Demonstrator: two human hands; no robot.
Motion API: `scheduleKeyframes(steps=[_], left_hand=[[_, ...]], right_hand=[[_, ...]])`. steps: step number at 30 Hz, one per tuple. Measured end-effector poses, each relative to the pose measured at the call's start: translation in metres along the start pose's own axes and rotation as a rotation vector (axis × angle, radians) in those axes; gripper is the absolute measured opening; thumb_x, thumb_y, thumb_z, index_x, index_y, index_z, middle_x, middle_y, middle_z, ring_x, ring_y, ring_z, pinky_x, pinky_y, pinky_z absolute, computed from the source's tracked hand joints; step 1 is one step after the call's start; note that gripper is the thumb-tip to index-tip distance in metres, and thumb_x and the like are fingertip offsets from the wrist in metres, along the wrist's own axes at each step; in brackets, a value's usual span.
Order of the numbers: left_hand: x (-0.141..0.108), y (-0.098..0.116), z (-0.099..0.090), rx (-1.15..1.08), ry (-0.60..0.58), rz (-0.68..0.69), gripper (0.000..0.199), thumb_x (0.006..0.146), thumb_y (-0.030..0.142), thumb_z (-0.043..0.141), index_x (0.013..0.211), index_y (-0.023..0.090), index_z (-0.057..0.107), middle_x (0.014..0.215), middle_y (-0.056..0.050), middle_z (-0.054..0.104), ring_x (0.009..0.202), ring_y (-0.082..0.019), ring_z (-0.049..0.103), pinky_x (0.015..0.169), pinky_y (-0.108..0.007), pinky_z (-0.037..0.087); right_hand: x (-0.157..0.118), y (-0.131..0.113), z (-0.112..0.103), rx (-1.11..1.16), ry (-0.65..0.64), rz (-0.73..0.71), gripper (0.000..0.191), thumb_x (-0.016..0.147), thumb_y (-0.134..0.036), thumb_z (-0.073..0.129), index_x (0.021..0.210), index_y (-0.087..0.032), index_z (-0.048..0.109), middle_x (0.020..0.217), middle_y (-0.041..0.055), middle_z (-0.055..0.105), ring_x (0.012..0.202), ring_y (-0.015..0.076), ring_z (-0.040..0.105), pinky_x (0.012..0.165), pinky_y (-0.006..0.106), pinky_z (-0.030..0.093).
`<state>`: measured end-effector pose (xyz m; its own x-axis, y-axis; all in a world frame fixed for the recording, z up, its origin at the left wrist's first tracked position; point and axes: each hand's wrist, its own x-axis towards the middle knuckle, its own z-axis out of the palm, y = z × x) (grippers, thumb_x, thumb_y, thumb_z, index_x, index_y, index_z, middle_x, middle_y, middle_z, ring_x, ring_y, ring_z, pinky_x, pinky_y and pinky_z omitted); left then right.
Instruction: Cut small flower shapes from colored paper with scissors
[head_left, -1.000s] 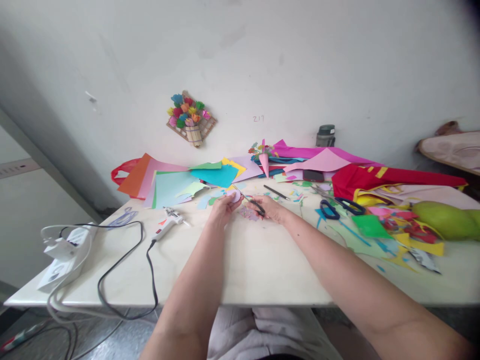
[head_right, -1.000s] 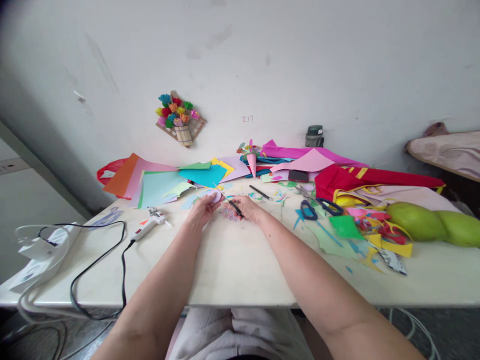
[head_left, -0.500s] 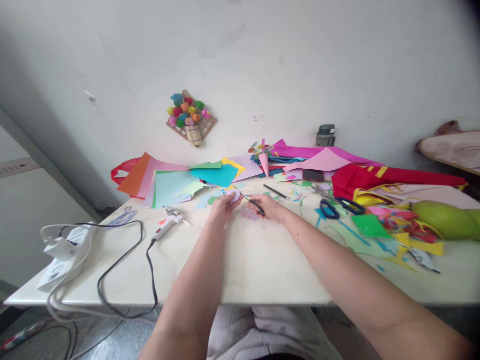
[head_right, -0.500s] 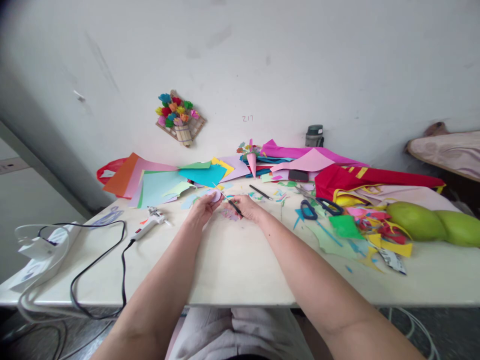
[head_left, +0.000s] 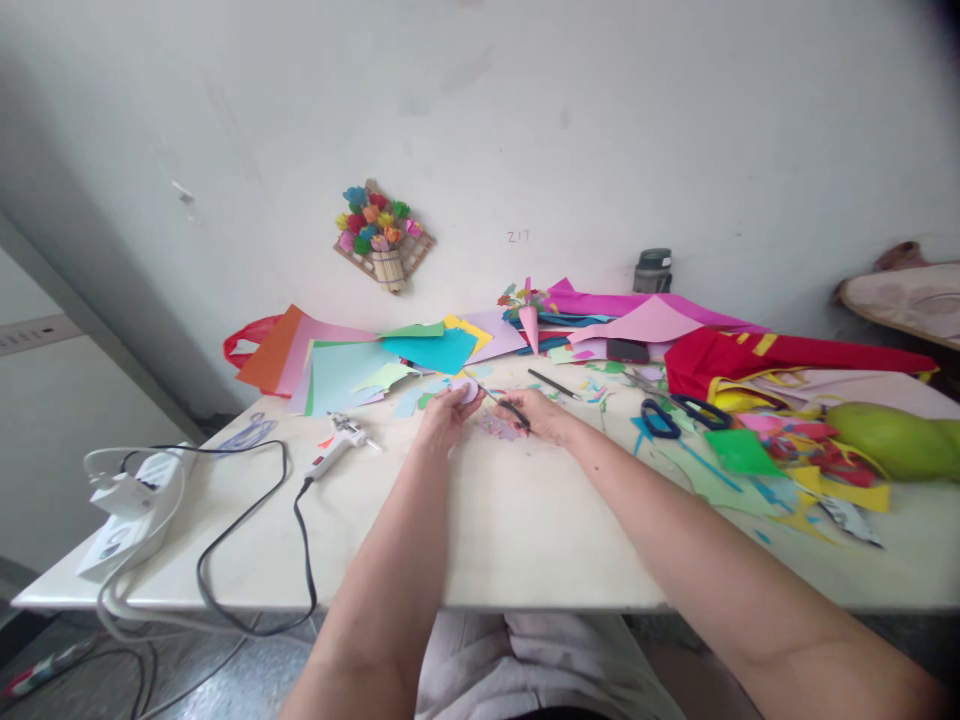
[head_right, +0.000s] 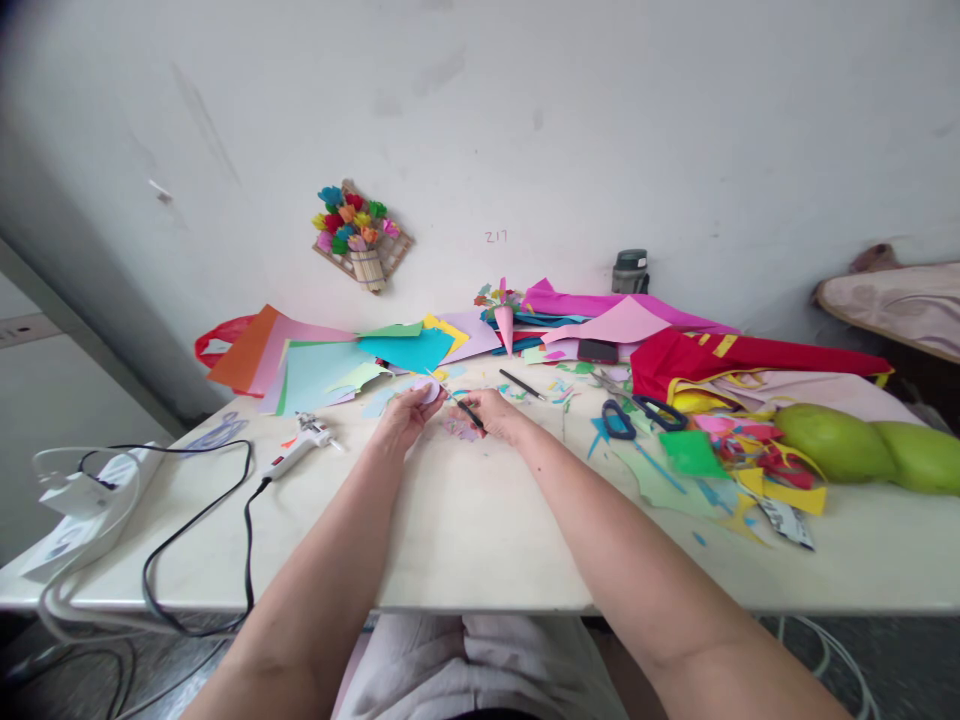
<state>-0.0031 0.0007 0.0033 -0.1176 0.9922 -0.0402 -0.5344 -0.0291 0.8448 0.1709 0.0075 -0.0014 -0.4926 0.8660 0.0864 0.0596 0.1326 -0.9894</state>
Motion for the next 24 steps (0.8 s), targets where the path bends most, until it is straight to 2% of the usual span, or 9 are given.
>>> scheduleKeyframes(steps=[5, 8, 11, 15, 18, 24], left_hand=[[-0.001, 0.001, -0.001, 0.043, -0.009, 0.022, 0.013, 0.072, 0.010, 0.072, 0.083, 0.010, 0.065, 0.082, -0.008, 0.071, 0.074, -0.017, 0.071, 0.073, -0.027, 0.060], [-0.001, 0.002, -0.002, 0.083, -0.014, 0.043, 0.014, 0.070, 0.013, 0.075, 0.079, 0.011, 0.064, 0.072, -0.005, 0.069, 0.063, -0.013, 0.067, 0.065, -0.024, 0.057], [-0.001, 0.003, -0.005, 0.149, -0.027, 0.058, 0.024, 0.064, 0.020, 0.081, 0.076, 0.012, 0.063, 0.062, -0.001, 0.064, 0.049, -0.007, 0.057, 0.053, -0.019, 0.051], [-0.003, 0.005, -0.008, 0.232, -0.099, 0.087, 0.037, 0.053, 0.029, 0.087, 0.074, 0.013, 0.062, 0.057, 0.002, 0.059, 0.046, -0.006, 0.050, 0.046, -0.017, 0.043], [-0.004, 0.005, -0.008, 0.286, -0.152, 0.082, 0.037, 0.053, 0.031, 0.087, 0.074, 0.013, 0.062, 0.057, 0.003, 0.057, 0.047, -0.007, 0.050, 0.047, -0.019, 0.044], [-0.006, 0.005, -0.005, 0.339, -0.207, 0.008, 0.031, 0.060, 0.023, 0.082, 0.081, 0.012, 0.062, 0.069, -0.002, 0.066, 0.057, -0.012, 0.063, 0.060, -0.025, 0.053]], right_hand=[[-0.001, -0.001, 0.000, 0.003, -0.011, 0.029, 0.022, 0.076, -0.030, 0.068, 0.065, -0.016, 0.055, 0.047, -0.0055, 0.043, 0.036, 0.0059, 0.036, 0.033, 0.019, 0.027], [-0.005, -0.005, 0.001, 0.039, 0.005, 0.069, 0.018, 0.077, -0.028, 0.067, 0.071, -0.015, 0.057, 0.047, -0.0056, 0.045, 0.035, 0.0055, 0.035, 0.032, 0.018, 0.027], [-0.008, -0.008, -0.001, 0.065, 0.014, 0.100, 0.018, 0.080, -0.030, 0.066, 0.076, -0.014, 0.059, 0.047, -0.0053, 0.047, 0.035, 0.0050, 0.037, 0.032, 0.016, 0.028], [-0.011, -0.009, -0.006, 0.041, -0.013, 0.116, 0.021, 0.082, -0.034, 0.065, 0.079, -0.014, 0.058, 0.049, -0.0040, 0.052, 0.034, 0.0044, 0.041, 0.029, 0.015, 0.020], [-0.010, -0.008, -0.009, 0.030, -0.022, 0.108, 0.023, 0.082, -0.036, 0.065, 0.082, -0.014, 0.058, 0.051, -0.0038, 0.054, 0.034, 0.0041, 0.043, 0.028, 0.014, 0.018], [-0.011, -0.008, -0.009, 0.003, -0.028, 0.106, 0.024, 0.082, -0.037, 0.066, 0.082, -0.014, 0.059, 0.049, -0.0049, 0.055, 0.033, 0.0035, 0.043, 0.028, 0.014, 0.020]])
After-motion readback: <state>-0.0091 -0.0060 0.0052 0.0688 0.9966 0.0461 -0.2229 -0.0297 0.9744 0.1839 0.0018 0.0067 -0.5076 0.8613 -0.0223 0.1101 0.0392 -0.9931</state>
